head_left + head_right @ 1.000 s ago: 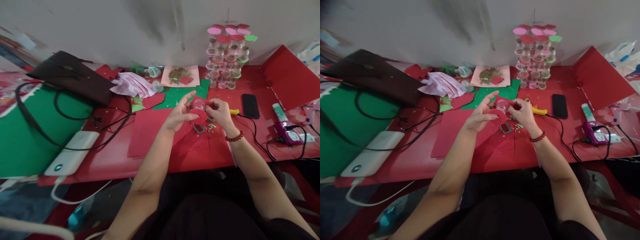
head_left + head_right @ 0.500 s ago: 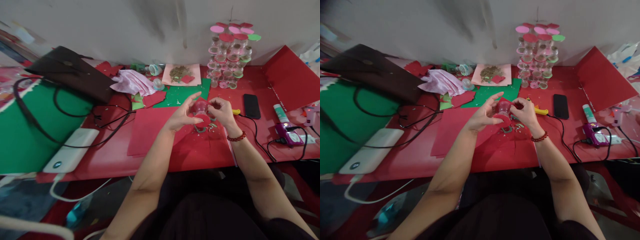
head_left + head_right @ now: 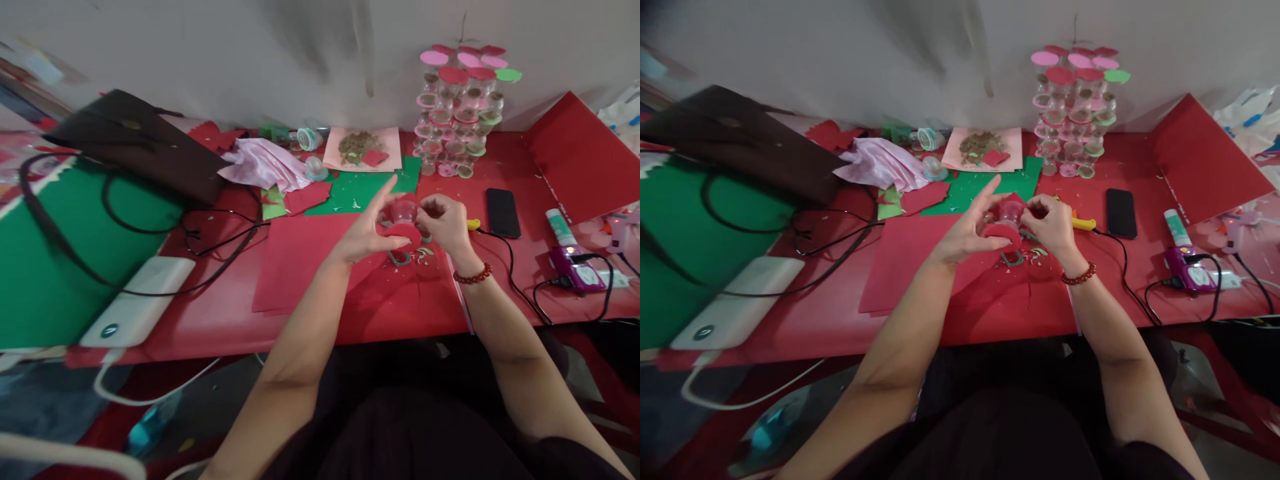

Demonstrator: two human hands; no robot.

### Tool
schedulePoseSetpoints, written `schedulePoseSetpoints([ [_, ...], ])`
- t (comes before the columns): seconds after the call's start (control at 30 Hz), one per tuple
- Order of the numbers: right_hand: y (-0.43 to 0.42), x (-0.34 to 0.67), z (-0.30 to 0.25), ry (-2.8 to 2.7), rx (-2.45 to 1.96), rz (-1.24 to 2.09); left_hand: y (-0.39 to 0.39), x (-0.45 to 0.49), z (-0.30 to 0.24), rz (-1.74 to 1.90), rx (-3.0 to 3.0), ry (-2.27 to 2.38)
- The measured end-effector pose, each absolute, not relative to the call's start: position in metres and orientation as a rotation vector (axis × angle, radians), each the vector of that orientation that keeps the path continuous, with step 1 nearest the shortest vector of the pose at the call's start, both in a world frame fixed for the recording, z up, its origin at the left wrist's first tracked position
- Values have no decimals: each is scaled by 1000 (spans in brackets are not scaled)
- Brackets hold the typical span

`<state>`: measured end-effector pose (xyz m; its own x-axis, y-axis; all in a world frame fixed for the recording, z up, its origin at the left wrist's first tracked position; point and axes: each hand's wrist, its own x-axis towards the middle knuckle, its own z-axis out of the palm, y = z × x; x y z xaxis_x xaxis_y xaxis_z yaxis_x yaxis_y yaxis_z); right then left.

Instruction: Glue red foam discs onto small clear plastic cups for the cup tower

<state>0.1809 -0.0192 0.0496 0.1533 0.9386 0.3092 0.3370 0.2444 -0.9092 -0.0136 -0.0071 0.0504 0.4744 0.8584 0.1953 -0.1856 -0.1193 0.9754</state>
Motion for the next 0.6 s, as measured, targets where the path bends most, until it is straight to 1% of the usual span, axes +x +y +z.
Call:
schedulePoseSetpoints([
  [0.1,-20,178,52,-1263,-1279,668,-6,-8,47,1091,1284,609],
  [0.2,-20,176,55,-1212,-1242,700,-6,-5,43,1087,1201,567],
  [0.33,-21,176,56,-1242,-1217,757,-7,-7,43,1074,1201,555],
  [0.47,-23,176,57,-1330,-1246,676,-9,-10,49,1073,1203,549],
  [0.6,-24,176,57,-1355,-1236,703,-7,-12,46,1034,1301,517],
])
